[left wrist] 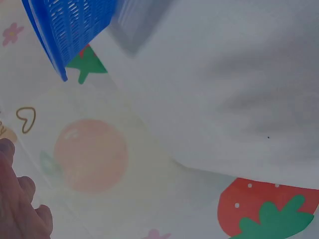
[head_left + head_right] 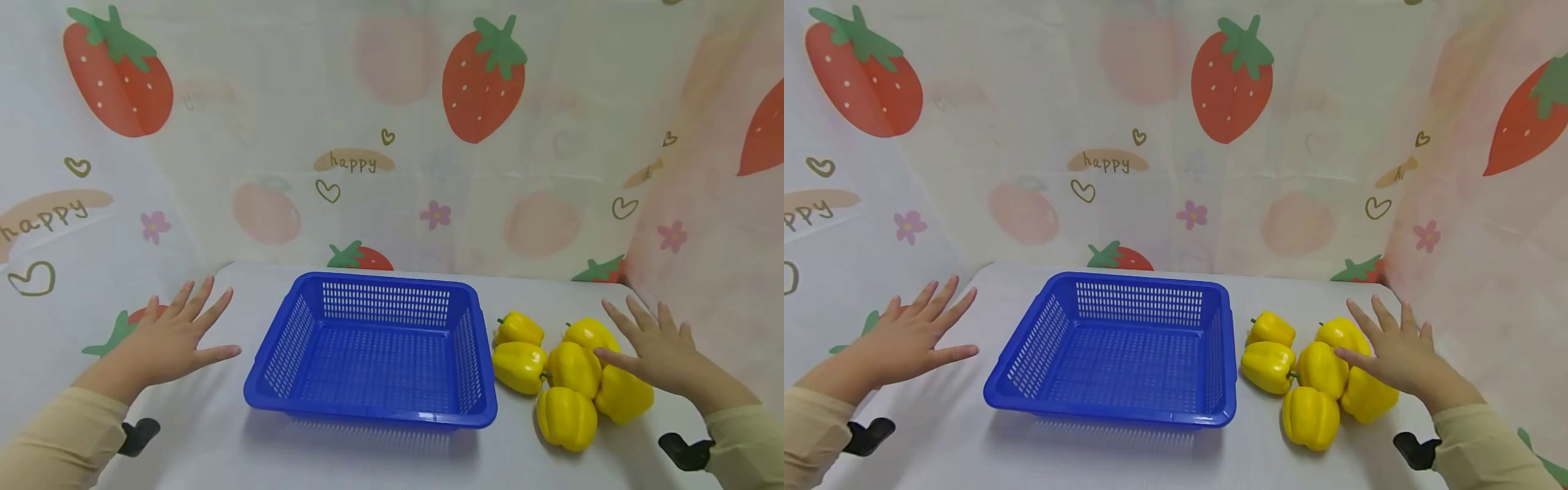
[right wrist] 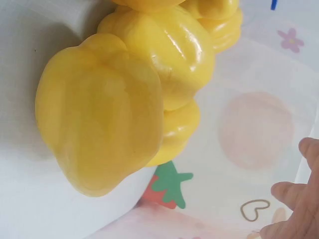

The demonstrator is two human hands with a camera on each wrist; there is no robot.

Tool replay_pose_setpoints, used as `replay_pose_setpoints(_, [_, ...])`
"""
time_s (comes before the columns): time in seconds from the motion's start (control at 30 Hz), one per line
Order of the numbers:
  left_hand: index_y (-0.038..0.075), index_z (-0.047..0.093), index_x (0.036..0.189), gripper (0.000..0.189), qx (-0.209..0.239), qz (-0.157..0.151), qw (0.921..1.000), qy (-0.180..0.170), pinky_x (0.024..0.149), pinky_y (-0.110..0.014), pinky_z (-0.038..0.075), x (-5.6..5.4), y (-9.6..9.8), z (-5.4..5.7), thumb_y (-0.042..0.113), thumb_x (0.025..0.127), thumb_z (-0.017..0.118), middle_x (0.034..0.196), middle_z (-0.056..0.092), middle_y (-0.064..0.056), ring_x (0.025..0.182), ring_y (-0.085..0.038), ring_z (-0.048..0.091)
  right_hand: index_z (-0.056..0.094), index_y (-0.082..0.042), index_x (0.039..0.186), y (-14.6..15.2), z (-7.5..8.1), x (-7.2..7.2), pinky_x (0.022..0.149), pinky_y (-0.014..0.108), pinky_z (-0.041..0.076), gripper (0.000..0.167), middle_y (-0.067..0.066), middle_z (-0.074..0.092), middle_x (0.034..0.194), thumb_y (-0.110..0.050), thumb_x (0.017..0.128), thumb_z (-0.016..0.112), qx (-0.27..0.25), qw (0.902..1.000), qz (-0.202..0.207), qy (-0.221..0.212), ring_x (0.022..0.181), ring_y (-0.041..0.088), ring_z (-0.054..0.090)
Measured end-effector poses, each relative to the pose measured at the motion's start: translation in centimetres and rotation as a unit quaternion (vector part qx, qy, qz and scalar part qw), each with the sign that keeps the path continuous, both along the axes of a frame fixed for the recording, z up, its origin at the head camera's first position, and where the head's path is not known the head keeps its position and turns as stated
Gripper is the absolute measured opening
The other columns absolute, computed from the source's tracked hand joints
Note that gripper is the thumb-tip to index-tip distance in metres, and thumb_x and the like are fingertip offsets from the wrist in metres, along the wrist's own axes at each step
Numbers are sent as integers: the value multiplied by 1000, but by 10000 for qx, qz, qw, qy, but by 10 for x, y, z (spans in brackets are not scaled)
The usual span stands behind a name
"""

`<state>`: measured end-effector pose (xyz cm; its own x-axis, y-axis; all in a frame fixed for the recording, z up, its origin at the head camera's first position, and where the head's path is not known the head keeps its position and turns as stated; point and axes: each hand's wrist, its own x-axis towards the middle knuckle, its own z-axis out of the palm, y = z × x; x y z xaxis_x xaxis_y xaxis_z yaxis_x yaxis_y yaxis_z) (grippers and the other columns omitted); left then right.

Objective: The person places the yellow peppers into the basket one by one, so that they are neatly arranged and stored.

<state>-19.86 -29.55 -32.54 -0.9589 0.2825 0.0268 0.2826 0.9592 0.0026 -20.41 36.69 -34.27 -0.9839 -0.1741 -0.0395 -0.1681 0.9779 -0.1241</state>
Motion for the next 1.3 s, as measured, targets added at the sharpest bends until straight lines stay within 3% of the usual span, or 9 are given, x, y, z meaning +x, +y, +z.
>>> replay_pose_setpoints(0.33, [19, 2, 148, 95, 24, -144, 9999, 62, 95, -69, -13, -4, 7, -10, 74, 79, 38, 152, -8, -17, 135, -40, -13, 1, -17, 148, 6, 1, -2, 87, 78, 8, 91, 32, -1, 146, -58, 84, 52, 44, 9994, 245, 238, 122, 65, -5])
replay_pose_setpoints(0.63, [16, 6, 148, 98, 133, -250, 9996, -40, 99, -68, -9, -3, 16, -17, 75, 78, 38, 152, -3, -18, 136, -41, -8, 1, -15, 148, 10, -1, -2, 90, 76, 4, 92, 32, -3, 146, -49, 85, 58, -582, 9975, 322, 248, 125, 61, -7])
replay_pose_setpoints(0.87, [12, 10, 148, 99, 228, -448, 9987, -89, 103, -64, -1, -5, 24, -18, 75, 77, 40, 152, -1, -18, 137, -40, -4, 2, -10, 148, 16, -5, -1, 93, 73, 7, 92, 34, 6, 145, -40, 85, 62, -1108, 9925, 418, 304, 127, 56, 5])
replay_pose_setpoints(1.3, [11, 11, 148, 98, 282, -629, 9976, -61, 104, -64, 4, -3, 34, -28, 73, 78, 43, 153, 4, -16, 138, -39, 0, -2, -8, 147, 25, -18, 4, 91, 75, 9, 92, 32, 7, 145, -40, 87, 60, -1753, 9844, 138, 74, 127, 56, 7])
